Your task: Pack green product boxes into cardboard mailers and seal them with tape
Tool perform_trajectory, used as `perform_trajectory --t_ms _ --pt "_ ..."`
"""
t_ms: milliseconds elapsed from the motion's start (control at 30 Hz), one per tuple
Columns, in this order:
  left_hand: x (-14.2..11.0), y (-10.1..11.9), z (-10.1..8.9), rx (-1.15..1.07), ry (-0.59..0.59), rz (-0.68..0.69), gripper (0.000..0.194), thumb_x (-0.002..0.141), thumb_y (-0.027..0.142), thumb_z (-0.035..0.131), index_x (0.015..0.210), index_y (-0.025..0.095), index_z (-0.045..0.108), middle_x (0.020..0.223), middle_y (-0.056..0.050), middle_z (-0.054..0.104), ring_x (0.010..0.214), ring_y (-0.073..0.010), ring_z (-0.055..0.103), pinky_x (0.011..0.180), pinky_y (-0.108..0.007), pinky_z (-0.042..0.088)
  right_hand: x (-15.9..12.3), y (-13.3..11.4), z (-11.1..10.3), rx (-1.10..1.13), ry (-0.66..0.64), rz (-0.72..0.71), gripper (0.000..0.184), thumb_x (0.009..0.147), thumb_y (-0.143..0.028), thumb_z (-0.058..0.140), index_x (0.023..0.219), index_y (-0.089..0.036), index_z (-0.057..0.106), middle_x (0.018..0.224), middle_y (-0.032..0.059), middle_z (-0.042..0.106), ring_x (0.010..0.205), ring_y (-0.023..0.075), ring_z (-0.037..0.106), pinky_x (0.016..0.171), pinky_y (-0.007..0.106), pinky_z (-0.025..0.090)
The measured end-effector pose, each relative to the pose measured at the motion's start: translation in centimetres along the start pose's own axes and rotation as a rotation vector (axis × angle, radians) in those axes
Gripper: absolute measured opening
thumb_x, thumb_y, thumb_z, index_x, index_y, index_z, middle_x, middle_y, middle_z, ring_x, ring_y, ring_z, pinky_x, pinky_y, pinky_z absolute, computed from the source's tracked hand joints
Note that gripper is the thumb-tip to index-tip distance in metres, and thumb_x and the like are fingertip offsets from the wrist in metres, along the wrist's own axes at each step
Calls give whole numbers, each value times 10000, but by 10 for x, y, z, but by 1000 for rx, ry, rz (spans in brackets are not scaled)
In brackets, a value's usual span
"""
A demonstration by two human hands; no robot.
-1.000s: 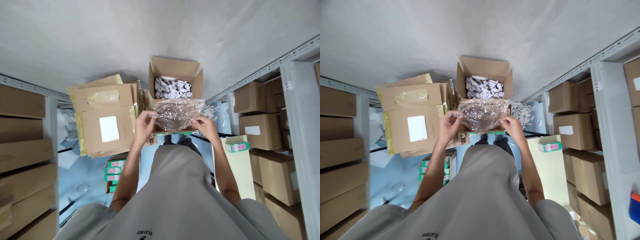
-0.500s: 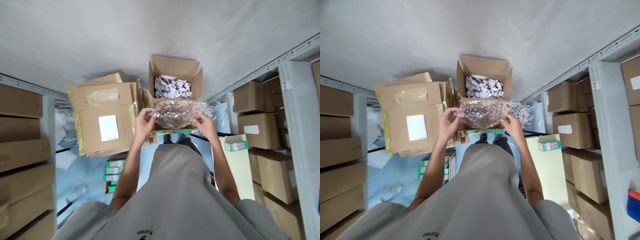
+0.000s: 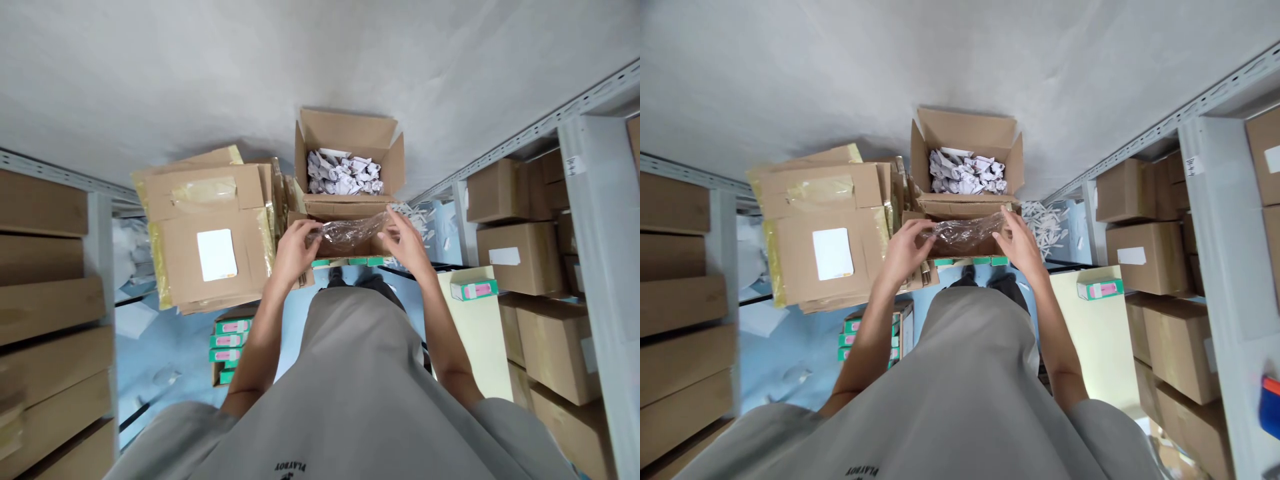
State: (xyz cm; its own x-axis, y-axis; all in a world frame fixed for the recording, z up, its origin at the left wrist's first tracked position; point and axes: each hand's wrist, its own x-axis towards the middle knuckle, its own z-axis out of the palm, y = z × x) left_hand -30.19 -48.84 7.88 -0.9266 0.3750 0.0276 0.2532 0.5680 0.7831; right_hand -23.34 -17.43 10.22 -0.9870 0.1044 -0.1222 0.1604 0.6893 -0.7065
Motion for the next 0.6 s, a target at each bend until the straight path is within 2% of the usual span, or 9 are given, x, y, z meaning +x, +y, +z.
perform_trajectory --t_ms 100,200,300,367,433,500,600 --pt "4 2 7 164 -53 -65 203 1069 225 640 1179 222 811 1256 -122 796 1204 -331 720 1117 -511 580 5 -12 2 -174 -35 -32 674 1081 -290 633 1743 -295 510 1627 136 624 1316 332 736 1115 508 647" --pt "11 2 15 294 -101 -140 225 1061 189 623 1117 195 841 1195 -156 812 1188 -364 714 1116 -525 568 9 -24 8 -345 -85 -17 575 1104 -254 597 1679 -247 590 1510 155 694 1273 350 744 1094 505 634" --pt "20 7 17 372 -199 -227 269 1047 144 610 1149 178 857 1173 -175 829 1167 -374 750 1101 -506 578 16 -35 18 -486 -185 -10 428 1137 -243 560 1534 -211 714 1429 159 737 1296 343 727 1086 454 612" --pt "26 13 14 402 -243 -262 324 1021 122 641 1274 175 837 1216 -180 832 1176 -379 769 1094 -496 586 23 -41 27 -566 -260 -1 356 1155 -251 541 1414 -200 780 1394 169 751 1307 330 721 1062 410 601" --pt "32 18 10 408 -250 -241 454 989 111 690 1426 192 782 1340 -179 809 1236 -380 765 1108 -485 588 33 -45 34 -637 -316 32 333 1162 -244 520 1298 -192 820 1350 180 768 1274 323 738 1018 383 595" --pt "37 22 7 390 -267 -187 507 976 130 726 1473 227 764 1448 -162 772 1290 -369 752 1123 -468 590 43 -48 38 -692 -345 93 344 1159 -217 499 1227 -178 833 1298 192 795 1227 327 762 983 377 588" --pt "41 20 9 355 -348 -153 335 995 193 742 1302 260 858 1394 -127 803 1258 -343 768 1122 -444 597 50 -50 38 -703 -337 164 330 1152 -211 505 1216 -157 824 1246 202 821 1179 336 781 980 389 580"
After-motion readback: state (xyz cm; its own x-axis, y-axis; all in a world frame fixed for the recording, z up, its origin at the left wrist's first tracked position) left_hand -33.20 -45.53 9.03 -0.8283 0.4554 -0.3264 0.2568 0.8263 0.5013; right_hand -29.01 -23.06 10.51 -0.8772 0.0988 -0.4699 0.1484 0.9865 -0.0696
